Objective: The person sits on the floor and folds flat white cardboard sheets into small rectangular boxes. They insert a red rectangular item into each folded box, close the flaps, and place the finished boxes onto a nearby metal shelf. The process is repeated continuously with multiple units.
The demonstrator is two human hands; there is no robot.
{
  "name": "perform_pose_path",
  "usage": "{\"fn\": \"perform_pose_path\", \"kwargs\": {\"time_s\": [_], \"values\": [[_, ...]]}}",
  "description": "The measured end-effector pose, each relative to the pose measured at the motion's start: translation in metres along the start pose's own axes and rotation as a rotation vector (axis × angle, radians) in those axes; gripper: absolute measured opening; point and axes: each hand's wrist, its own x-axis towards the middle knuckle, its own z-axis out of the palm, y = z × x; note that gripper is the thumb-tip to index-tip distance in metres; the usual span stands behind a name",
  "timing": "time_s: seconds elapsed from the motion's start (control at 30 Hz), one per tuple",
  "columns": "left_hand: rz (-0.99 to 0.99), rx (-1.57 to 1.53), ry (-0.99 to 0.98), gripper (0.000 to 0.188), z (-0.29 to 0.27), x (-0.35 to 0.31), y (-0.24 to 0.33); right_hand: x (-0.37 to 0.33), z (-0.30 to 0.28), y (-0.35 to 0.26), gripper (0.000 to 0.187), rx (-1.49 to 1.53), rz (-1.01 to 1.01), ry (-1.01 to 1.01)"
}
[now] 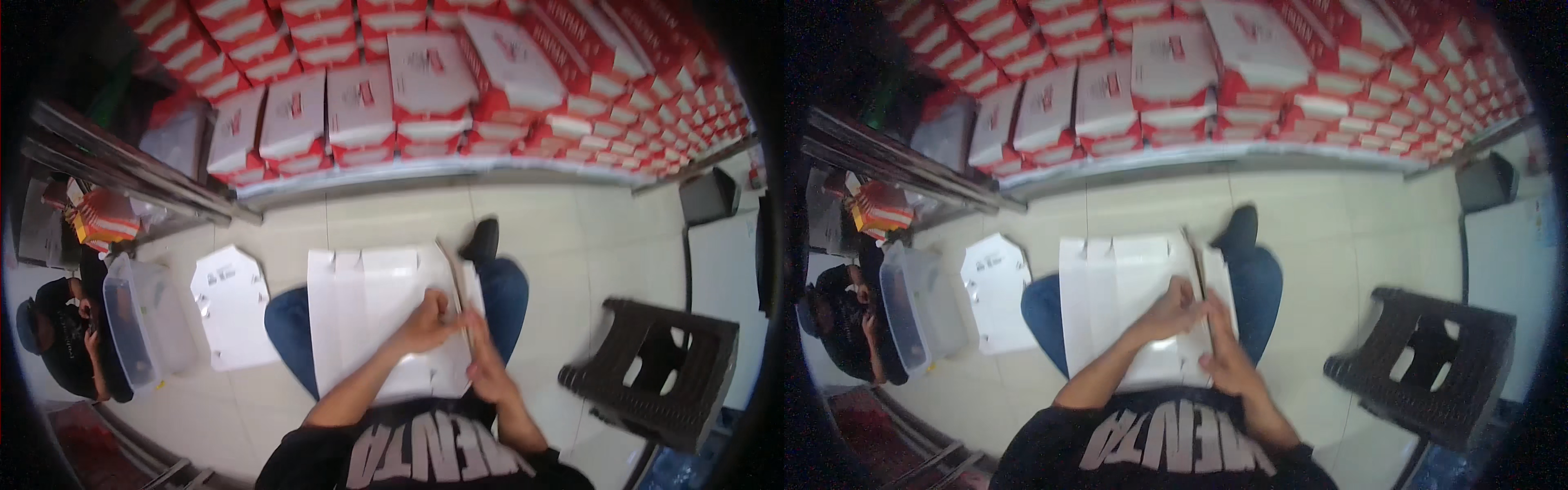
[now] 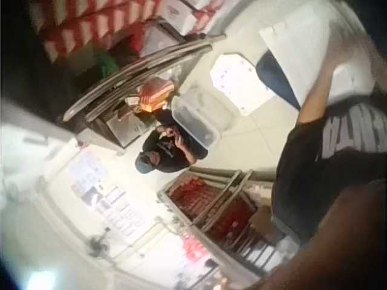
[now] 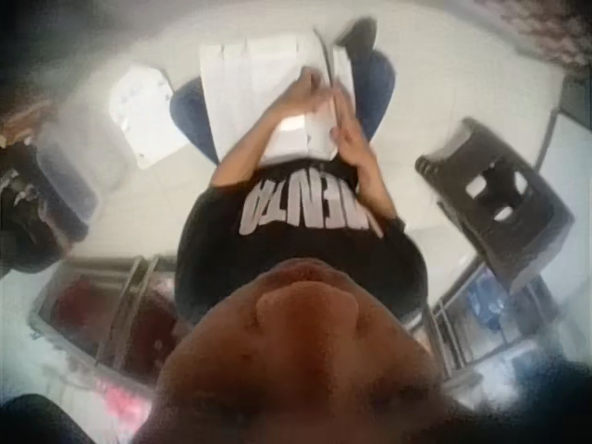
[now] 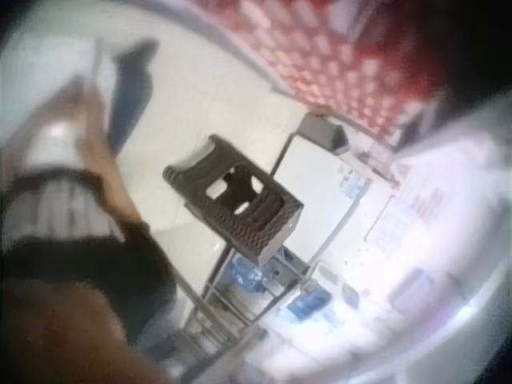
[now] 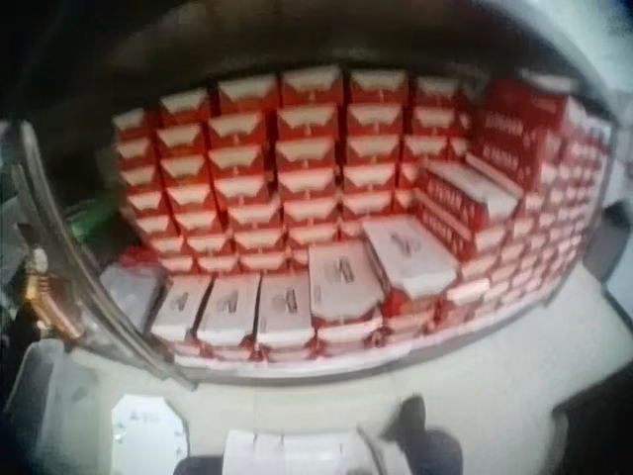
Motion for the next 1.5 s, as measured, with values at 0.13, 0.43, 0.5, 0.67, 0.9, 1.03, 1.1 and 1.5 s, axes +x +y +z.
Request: {"fn": "perform_pose_path", "kwargs": {"time_s": [0.13, 0.43, 0.5, 0.67, 0.9, 1.03, 1.1, 1.5], "values": [[0.049, -0.477, -0.176, 0.051, -0.003, -0.025, 0.003, 0.001, -0.007, -0.043, 0.083, -0.361, -0.014, 0.456], [0.308, -0.452, 0.052, 0.040, -0.041, -0.078, 0.044, -0.007, 0.005, -0.068, 0.032, -0.592, 0.362, -0.007], [0.482, 0.416, 0.237, 0.045, -0.039, -0.123, 0.071, -0.008, -0.011, -0.055, 0.036, -0.069, 0.395, 0.120], [0.315, 0.866, 0.286, 0.058, -0.046, -0.156, 0.047, 0.013, -0.037, -0.059, 0.040, 0.582, 0.090, 0.059], [0.378, 0.489, 0.129, 0.016, -0.083, -0.141, 0.044, 0.022, -0.021, -0.037, 0.028, -0.246, -0.185, -0.097], [0.103, 0.077, -0.004, 0.012, -0.095, -0.130, 0.040, 0.019, -0.009, -0.031, 0.023, -0.273, -0.283, 0.023], [0.024, 0.036, -0.091, 0.013, -0.085, -0.121, 0.050, 0.022, 0.022, -0.038, 0.016, -0.409, -0.291, 0.087], [0.377, 0.005, 0.145, 0.015, -0.068, -0.126, 0.047, 0.030, 0.047, -0.028, 0.033, -0.048, 0.056, 0.304]]}}
